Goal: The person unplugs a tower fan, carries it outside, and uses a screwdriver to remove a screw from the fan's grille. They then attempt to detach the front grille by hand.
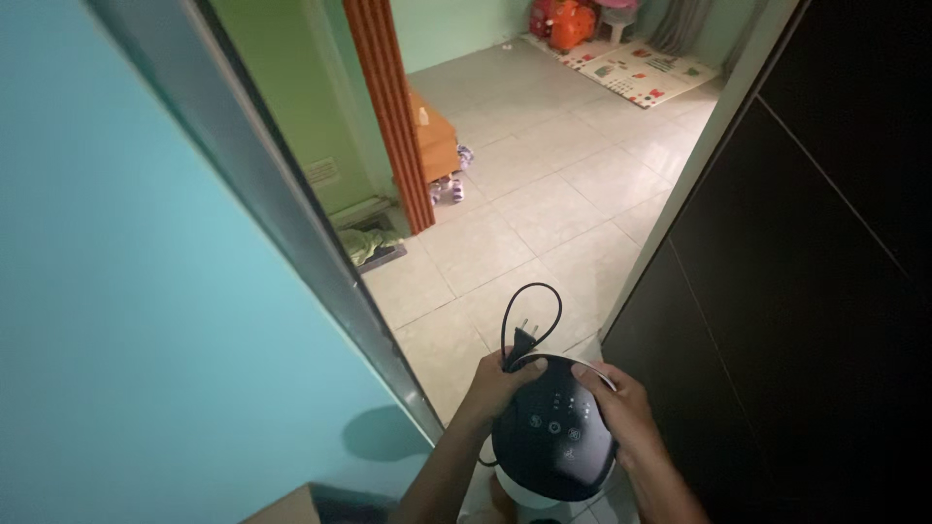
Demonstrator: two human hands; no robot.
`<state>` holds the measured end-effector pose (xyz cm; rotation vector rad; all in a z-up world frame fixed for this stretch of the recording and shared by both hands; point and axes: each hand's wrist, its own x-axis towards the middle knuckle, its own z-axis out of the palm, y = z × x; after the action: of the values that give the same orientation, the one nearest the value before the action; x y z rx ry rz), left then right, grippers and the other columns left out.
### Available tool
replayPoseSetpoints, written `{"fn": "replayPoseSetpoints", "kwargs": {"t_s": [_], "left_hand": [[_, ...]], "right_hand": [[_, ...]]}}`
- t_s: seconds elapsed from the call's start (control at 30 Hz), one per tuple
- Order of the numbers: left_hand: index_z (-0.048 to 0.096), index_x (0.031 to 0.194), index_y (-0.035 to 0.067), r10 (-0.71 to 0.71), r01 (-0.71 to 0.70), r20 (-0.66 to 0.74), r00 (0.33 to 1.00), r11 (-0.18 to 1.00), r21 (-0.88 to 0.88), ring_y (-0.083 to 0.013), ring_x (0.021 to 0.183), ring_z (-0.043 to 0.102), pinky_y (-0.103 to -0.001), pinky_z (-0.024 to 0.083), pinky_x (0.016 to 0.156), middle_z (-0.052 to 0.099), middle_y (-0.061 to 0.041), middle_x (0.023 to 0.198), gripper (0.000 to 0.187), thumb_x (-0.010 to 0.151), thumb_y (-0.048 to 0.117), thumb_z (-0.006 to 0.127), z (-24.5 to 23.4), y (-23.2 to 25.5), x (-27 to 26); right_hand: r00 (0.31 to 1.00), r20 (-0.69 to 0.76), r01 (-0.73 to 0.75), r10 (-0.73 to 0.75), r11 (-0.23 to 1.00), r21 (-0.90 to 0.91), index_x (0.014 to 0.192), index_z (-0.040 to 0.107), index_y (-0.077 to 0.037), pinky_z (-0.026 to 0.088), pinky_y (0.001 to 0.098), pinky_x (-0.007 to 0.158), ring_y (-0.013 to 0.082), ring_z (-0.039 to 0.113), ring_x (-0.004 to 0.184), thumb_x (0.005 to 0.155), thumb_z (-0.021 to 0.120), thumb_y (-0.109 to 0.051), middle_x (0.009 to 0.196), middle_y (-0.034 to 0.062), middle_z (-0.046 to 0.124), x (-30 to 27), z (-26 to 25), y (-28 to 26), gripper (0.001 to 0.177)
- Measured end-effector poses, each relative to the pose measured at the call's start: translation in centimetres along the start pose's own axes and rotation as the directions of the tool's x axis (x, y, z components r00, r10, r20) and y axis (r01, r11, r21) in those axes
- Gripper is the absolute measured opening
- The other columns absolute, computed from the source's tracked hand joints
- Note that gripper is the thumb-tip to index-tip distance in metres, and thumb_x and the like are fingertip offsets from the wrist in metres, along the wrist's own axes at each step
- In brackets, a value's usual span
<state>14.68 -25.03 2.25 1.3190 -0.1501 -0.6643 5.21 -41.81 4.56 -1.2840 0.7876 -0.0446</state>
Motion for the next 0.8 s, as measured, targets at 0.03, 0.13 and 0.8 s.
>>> {"fn": "replayPoseSetpoints", "kwargs": {"t_s": [0.03, 0.13, 0.8], "left_hand": [[0.071, 0.098, 0.003, -0.004, 0.004, 0.015, 1.0, 1.0, 0.001, -0.0141, 0.073, 0.071, -0.027, 0.058, 0.067, 0.074, -0.007, 0.085, 0.026, 0.084, 0.021, 0.082, 0.1, 0.2, 1.2], [0.07, 0.098, 0.001, -0.013, 0.014, 0.045, 0.999, 1.0, -0.019, -0.0142, 0.07, 0.07, -0.027, 0.058, 0.064, 0.073, -0.008, 0.084, 0.026, 0.085, 0.021, 0.082, -0.2, 0.6, 3.7], [0.07, 0.093, 0.0, 0.019, -0.021, 0.041, 0.999, 0.999, 0.027, -0.0134, 0.067, 0.068, -0.027, 0.057, 0.062, 0.072, -0.008, 0.082, 0.028, 0.084, 0.022, 0.085, -1.7, 6.5, 20.8]], "right_hand": [[0.998, -0.05, -0.042, 0.039, 0.998, -0.047, 0.117, 0.072, 0.001, 0.058, 0.0357, 0.066, 0.0233, 0.073, 0.076, 0.087, 0.075, -0.031, 0.091, 0.0172, 0.077, 1.1, -0.1, -0.5, 0.044], [0.988, -0.122, -0.101, 0.09, 0.991, -0.086, 0.122, 0.07, -0.003, 0.059, 0.0363, 0.065, 0.0241, 0.074, 0.075, 0.086, 0.075, -0.033, 0.093, 0.0176, 0.076, 3.6, 0.2, -1.2, 0.047], [0.994, -0.02, 0.111, -0.11, 0.993, 0.048, 0.113, 0.073, 0.004, 0.054, 0.0302, 0.057, 0.0188, 0.068, 0.065, 0.087, 0.076, -0.03, 0.083, 0.0125, 0.074, 19.3, 2.4, -8.2, 0.043]]}}
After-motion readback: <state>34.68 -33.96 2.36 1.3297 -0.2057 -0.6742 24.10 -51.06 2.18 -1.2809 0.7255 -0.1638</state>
